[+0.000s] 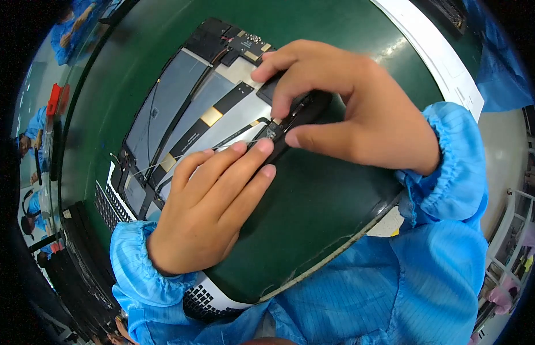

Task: The person assembles internal electronic components, ribbon cables, and sticker sheets into tablet chassis frames using tweezers.

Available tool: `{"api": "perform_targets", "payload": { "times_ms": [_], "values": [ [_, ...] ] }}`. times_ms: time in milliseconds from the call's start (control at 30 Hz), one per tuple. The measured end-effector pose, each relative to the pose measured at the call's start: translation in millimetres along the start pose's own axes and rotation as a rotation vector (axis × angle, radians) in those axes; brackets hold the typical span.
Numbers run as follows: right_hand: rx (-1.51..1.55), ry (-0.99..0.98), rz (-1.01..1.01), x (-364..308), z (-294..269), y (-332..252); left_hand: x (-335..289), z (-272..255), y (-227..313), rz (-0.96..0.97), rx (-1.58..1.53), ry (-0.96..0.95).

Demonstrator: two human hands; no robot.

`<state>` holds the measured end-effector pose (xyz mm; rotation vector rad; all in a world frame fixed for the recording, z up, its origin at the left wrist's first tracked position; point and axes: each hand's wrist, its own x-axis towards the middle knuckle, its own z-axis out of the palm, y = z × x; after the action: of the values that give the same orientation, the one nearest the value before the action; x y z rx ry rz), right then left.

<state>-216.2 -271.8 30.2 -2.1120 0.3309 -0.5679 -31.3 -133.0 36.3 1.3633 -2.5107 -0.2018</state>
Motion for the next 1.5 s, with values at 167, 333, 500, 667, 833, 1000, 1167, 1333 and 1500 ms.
{"api": "perform_targets", "payload": {
  "times_ms": [167, 333, 500, 667, 833, 1000, 1167, 1333, 1500],
  "values": [
    [-0.219, -0.043, -0.119, 2, 3, 3, 0, -1, 0, -0.014, 0.022, -0.017],
    [-0.212, -0.021, -0.142, 3, 6, 4, -1, -3, 0, -0.022, 0.035, -0.031],
    [-0.274, -0.001, -0.162, 3, 9, 2, 0, -3, 1, -0.022, 0.048, -0.029],
    [-0.282, 0.027, -0.202, 1, 11, 5, 1, 0, 0, 0.001, 0.027, -0.004],
    [-0.295, 0.095, -0.222, -3, 16, 6, 1, 4, -4, 0.047, -0.09, 0.039],
    [-0.067, 0.111, -0.162, 6, 18, 12, -10, -8, -5, 0.068, -0.072, 0.078],
    [0.258, 0.439, 0.124, -4, 16, 20, -54, -51, 34, -0.126, 0.089, 0.156],
    [-0.513, 0.367, 0.011, 4, 24, 38, -130, -1, 35, -0.742, 0.129, 0.175],
    [-0.51, 0.4, 0.04, 7, 36, 18, -119, 14, 23, -0.794, 0.091, 0.38]
  ]
}}
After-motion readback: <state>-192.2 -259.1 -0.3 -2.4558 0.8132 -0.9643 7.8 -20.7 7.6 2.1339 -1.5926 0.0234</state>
